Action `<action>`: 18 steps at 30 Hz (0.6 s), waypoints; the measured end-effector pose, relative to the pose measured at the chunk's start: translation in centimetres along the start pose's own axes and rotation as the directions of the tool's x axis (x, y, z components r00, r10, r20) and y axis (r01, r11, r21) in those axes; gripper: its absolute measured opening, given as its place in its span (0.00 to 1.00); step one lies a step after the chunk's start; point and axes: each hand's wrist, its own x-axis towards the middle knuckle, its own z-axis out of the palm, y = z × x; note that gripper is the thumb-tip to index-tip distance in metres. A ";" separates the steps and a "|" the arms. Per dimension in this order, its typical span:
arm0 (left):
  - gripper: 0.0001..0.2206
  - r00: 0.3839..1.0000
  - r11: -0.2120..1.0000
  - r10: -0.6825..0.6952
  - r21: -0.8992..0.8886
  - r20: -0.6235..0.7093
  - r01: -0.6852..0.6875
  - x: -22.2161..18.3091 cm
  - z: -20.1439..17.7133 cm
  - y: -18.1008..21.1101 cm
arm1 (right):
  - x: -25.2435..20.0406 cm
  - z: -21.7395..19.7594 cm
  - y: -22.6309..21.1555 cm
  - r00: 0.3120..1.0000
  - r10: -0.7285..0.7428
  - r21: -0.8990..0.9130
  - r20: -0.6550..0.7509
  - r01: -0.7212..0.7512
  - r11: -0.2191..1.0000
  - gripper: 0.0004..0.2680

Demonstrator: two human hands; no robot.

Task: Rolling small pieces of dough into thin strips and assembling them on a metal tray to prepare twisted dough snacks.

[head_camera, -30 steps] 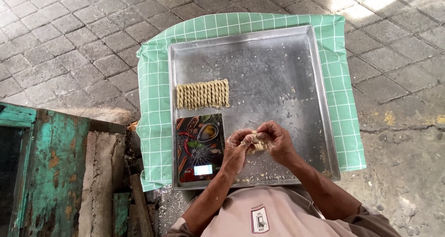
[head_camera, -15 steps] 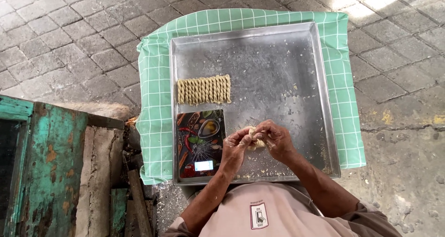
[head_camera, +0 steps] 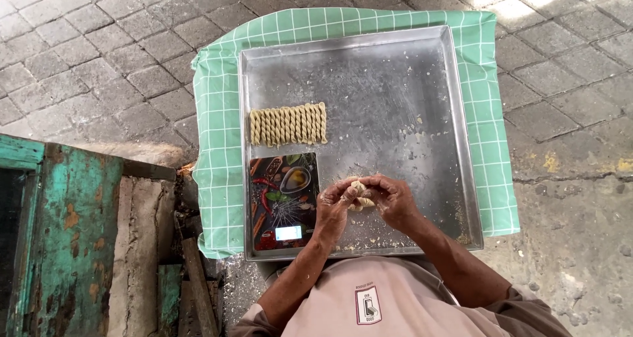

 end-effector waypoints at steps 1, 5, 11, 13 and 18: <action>0.07 1.000 1.000 -0.018 0.015 0.004 0.018 0.2 -0.2 -0.3 | 0.2 -0.2 0.5 1.000 0.003 0.011 0.010 -0.003 1.000 0.07; 0.07 0.998 0.998 -0.061 0.037 0.035 0.059 0.5 -1.2 -1.5 | 0.0 -0.8 2.2 0.997 -0.071 -0.044 0.014 0.071 0.997 0.09; 0.10 0.967 0.937 -0.210 -0.254 0.142 0.241 -0.1 1.1 1.0 | 0.4 -0.9 3.0 0.981 -0.174 -0.018 0.089 0.176 0.984 0.15; 0.10 0.979 0.972 -0.149 -0.162 0.142 0.172 0.1 0.6 0.1 | 0.8 -0.9 3.0 0.989 -0.141 0.059 0.051 0.138 0.989 0.12; 0.19 0.981 0.988 -0.018 0.154 0.193 -0.013 0.4 0.1 -0.3 | 0.3 -0.7 3.3 1.000 0.013 0.170 -0.003 -0.012 0.985 0.08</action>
